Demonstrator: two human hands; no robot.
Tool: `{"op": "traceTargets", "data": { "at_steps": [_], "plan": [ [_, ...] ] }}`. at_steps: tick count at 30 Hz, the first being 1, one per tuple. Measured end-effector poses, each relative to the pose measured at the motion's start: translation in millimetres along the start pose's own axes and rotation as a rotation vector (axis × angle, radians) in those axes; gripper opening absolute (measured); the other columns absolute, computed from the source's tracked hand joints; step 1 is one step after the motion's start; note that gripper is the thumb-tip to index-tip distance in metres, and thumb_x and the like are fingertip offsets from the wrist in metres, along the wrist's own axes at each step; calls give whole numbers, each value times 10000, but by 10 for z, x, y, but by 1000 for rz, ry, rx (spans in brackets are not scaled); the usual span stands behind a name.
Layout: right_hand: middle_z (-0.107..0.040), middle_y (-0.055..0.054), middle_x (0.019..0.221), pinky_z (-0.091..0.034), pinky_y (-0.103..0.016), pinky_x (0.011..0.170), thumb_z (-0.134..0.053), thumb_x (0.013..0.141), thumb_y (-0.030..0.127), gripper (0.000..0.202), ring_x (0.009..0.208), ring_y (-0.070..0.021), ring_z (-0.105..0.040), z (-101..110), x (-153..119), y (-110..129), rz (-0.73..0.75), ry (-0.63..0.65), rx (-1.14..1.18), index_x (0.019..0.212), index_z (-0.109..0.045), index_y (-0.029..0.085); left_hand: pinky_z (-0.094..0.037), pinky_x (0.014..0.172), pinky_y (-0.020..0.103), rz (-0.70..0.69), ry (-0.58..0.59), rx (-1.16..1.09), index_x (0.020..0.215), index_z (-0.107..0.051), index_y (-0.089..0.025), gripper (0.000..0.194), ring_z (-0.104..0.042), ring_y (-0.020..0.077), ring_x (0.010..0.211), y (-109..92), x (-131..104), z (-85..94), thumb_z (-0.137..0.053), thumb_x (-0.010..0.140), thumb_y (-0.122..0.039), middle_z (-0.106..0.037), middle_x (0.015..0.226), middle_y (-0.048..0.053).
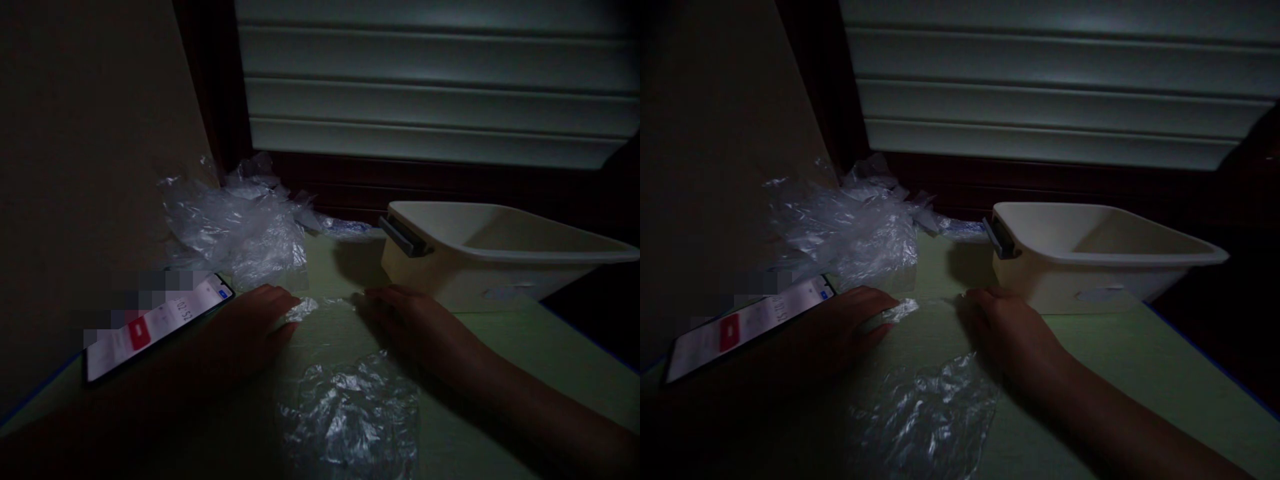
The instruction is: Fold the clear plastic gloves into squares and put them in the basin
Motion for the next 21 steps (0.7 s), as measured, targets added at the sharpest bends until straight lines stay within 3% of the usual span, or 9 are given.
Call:
{"op": "traceTargets", "data": {
  "at_steps": [3,5,10,14,21],
  "plan": [
    [-680,-96,879,-494,-269,606,-470,821,161,289,725,-184,-643,-10,0,15,-36,-32,146,1079,-598,131,-447,871,369,19,-22,-44,1112,-539,-164,286,-554,213,991,19,-3,-6,-465,838,-199,-595,1077,88],
    [-673,-82,812,-487,-259,569,-469,803,148,345,670,-171,-631,5,1,39,-60,-52,231,1131,-569,111,-447,885,391,102,-67,-105,1146,-517,-143,351,-551,229,1017,42,6,-1,-502,814,-255,-588,1110,108],
    [-654,-106,809,-499,-286,596,-480,772,186,345,685,-178,-621,64,22,52,-113,-115,440,1078,-586,68,-505,781,373,289,-97,-434,1144,-489,-106,541,-615,215,861,142,77,-24,-585,705,-407,-638,980,115],
    [-649,-108,828,-502,-309,642,-508,773,262,334,722,-188,-617,60,44,5,-167,-138,569,1037,-600,79,-506,759,346,286,-44,-584,1046,-541,-133,450,-630,203,835,222,126,-41,-611,669,-368,-660,911,86],
    [-643,-90,844,-500,-324,657,-549,741,293,312,738,-193,-621,-9,71,-39,-214,-147,709,987,-600,108,-512,710,312,259,73,-592,832,-619,-151,245,-642,194,776,260,139,15,-600,685,-345,-675,810,50]
  ]
}}
Point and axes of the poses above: each hand's wrist, its own x-axis towards the middle knuckle, its own z-axis out of the back of the hand, y = z × x, the point moved 3 cm from there along x, towards the middle knuckle
